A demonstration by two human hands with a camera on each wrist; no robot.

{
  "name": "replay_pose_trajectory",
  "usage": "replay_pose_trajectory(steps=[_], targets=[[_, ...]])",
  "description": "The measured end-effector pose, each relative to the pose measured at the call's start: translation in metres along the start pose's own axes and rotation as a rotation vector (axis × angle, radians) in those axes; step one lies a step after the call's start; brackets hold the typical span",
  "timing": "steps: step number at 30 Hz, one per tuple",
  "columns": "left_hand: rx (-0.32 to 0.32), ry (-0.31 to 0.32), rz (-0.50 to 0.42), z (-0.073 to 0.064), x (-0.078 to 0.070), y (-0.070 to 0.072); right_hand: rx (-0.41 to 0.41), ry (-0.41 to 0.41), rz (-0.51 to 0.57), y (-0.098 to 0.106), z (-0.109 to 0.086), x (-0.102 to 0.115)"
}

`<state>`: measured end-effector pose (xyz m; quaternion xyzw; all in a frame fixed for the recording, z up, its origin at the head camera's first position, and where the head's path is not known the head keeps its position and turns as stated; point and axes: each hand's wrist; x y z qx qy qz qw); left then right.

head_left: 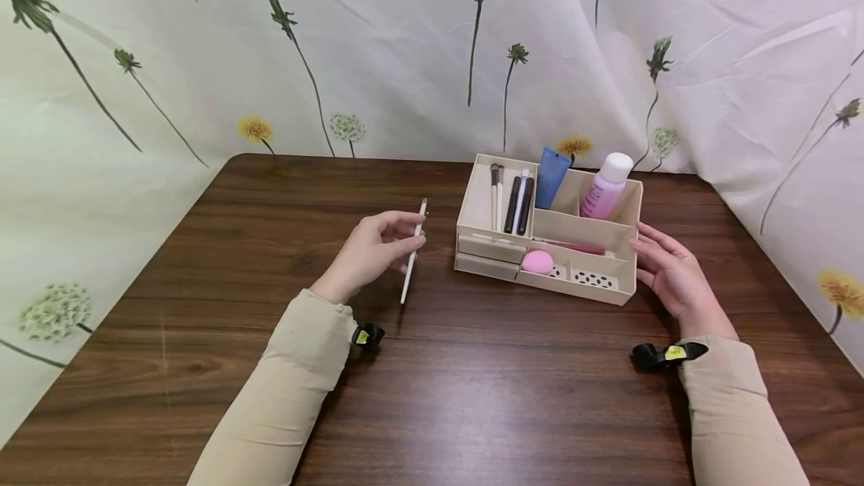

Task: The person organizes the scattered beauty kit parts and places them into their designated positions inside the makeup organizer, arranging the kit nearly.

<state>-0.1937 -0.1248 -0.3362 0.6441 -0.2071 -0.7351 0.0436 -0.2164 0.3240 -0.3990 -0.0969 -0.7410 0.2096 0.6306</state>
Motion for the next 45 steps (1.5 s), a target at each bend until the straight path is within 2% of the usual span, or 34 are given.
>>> replay_pose_trajectory(steps=[8,19,26,30,38,45], targets=[[-0.048,-0.089,-0.016,0.012,-0.013,-0.007,-0.012,0.001,-0.013,-0.001,0.001,-0.002],[-0.072,-0.101,0.010,0.035,-0.042,-0.015,-0.014,0.003,-0.022,-0.001,0.001,-0.002],[-0.044,-0.090,0.061,0.055,-0.051,-0.027,-0.008,0.005,-0.024,0.001,0.003,-0.003],[-0.030,-0.064,0.075,0.065,-0.055,-0.031,-0.007,0.006,-0.030,0.000,0.003,-0.003],[-0.006,0.013,0.015,0.083,-0.059,-0.039,-0.016,0.001,-0.036,0.000,0.002,-0.002],[-0.006,0.012,0.047,0.094,-0.060,-0.047,-0.012,0.007,-0.026,0.001,0.001,0.000]])
Point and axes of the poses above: each hand's wrist, its own z-axis towards the middle knuckle, its own y-axis out of the back of the hand, x = y × z, and after that the axes turned 5 degrees about -y, right-handed
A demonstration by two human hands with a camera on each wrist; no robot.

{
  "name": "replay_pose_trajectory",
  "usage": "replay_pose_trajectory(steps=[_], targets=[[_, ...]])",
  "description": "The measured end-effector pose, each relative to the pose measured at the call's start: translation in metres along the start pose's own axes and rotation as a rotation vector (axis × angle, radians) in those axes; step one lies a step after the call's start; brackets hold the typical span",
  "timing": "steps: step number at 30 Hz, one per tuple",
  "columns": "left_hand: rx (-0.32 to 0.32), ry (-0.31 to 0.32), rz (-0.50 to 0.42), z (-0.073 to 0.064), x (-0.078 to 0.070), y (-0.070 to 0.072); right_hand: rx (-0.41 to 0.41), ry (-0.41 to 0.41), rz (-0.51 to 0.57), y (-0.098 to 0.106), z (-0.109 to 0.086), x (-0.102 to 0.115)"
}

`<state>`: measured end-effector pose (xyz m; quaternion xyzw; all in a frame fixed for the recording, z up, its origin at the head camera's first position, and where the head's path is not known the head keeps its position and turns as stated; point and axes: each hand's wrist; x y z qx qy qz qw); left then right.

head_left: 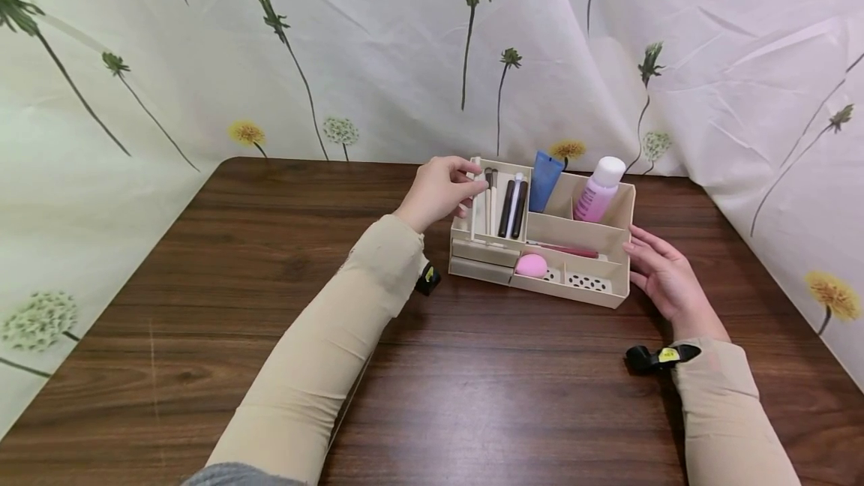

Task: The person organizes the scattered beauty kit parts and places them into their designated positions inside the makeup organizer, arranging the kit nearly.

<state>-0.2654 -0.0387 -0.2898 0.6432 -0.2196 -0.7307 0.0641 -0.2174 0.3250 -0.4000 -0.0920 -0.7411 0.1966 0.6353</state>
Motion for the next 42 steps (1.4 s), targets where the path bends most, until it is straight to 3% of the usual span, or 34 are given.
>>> replay_pose_trajectory(steps=[12,25,33,42], targets=[[-0.026,0.014,0.097,0.012,-0.005,-0.008,0.002,0.001,-0.011,0.001,0.001,0.000],[-0.032,0.037,0.242,0.014,-0.008,-0.013,0.000,-0.002,-0.009,0.000,0.001,0.000],[-0.034,0.023,0.278,0.013,-0.006,-0.013,-0.002,-0.001,-0.008,0.000,0.001,0.000],[-0.045,-0.002,0.235,0.012,0.001,-0.011,-0.003,0.001,-0.011,-0.001,0.000,0.001]])
Point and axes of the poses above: each hand's wrist, its own z-axis towards the middle knuckle, its own y-axis out of the back of the hand, x = y × z, and after that the axes turned 5 degrees about -y, right-handed
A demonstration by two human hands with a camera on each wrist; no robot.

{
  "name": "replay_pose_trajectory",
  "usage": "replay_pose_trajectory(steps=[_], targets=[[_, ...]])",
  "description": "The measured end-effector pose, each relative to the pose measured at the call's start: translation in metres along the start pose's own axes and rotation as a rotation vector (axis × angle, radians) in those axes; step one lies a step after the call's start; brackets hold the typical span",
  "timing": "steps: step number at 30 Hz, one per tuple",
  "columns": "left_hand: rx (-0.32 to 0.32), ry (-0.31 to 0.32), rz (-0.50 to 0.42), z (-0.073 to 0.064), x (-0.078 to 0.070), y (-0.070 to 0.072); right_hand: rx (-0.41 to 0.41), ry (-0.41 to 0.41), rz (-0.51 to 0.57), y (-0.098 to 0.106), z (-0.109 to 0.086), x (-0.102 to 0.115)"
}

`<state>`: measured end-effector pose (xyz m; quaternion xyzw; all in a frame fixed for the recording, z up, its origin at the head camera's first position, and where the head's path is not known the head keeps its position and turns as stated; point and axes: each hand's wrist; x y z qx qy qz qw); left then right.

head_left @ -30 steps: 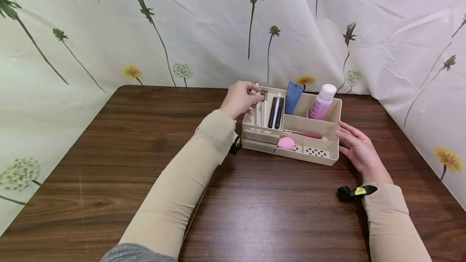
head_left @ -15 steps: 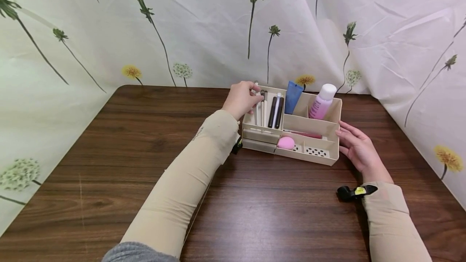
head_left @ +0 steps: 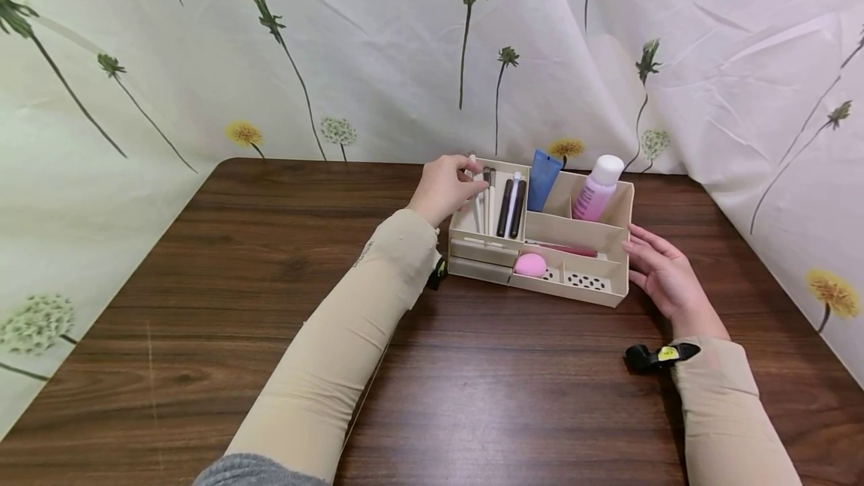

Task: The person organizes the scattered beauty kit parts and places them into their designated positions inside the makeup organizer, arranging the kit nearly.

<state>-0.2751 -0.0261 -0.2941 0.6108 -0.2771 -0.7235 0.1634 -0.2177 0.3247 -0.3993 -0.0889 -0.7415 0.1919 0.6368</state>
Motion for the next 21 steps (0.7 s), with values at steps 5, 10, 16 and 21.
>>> replay_pose_trajectory(steps=[5,10,16,21], targets=[[-0.005,-0.013,-0.005,0.000,0.001,0.000,-0.003,-0.001,-0.005,0.000,0.000,0.001],[-0.011,-0.012,-0.011,-0.001,0.002,0.001,-0.003,0.000,-0.002,0.000,0.001,0.000],[-0.017,-0.014,-0.082,0.001,0.008,0.000,0.003,0.003,0.008,0.000,0.000,-0.001],[-0.033,-0.025,-0.174,0.000,0.014,0.000,-0.001,0.001,0.009,0.000,0.000,-0.001]])
Point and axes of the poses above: each hand's wrist, its own z-axis towards the middle knuckle, its own y-axis out of the back of the hand, x = y × z, and after that the axes turned 5 degrees about -y, right-handed
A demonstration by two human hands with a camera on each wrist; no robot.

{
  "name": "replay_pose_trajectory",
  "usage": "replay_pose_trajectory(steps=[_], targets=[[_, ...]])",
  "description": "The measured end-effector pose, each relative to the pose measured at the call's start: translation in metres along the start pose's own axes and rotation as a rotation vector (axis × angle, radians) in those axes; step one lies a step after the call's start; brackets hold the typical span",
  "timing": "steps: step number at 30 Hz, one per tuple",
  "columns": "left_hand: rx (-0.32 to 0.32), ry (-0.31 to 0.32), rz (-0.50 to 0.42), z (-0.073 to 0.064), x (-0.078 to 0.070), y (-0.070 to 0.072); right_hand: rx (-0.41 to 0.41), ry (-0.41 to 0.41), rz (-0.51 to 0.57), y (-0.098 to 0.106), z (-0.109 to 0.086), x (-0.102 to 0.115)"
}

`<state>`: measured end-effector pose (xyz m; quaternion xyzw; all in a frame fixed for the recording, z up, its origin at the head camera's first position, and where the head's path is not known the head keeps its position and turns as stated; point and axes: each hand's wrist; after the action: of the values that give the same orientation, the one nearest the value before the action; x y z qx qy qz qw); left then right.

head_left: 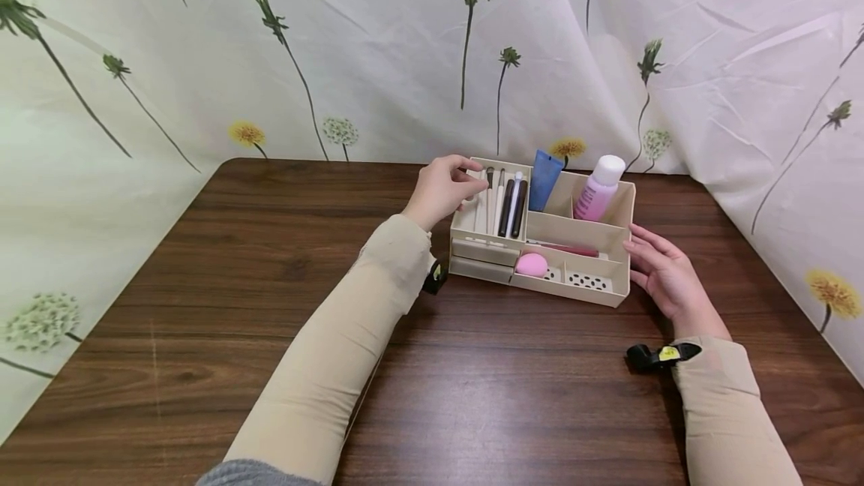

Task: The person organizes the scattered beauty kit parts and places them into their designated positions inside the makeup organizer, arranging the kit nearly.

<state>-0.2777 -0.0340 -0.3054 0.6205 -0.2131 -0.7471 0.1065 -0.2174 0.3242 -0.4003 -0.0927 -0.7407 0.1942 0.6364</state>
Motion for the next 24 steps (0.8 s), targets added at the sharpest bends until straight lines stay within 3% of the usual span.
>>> replay_pose_trajectory(steps=[15,19,24], targets=[[-0.085,-0.088,-0.220,-0.018,-0.001,0.014,-0.013,0.037,-0.028,-0.005,0.004,0.005],[-0.108,-0.106,-0.238,-0.024,-0.004,0.023,-0.037,0.073,-0.024,-0.007,0.002,0.009],[-0.137,-0.141,-0.232,-0.034,-0.006,0.037,-0.069,0.141,0.055,-0.012,-0.001,0.018]])
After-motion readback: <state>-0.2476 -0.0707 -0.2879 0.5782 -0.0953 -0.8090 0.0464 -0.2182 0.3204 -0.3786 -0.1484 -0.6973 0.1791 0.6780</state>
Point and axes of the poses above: each hand's wrist, its own z-axis towards the middle knuckle, its own y-axis out of the back of the hand, x = y × z, and after that the axes turned 5 degrees about -y, right-handed
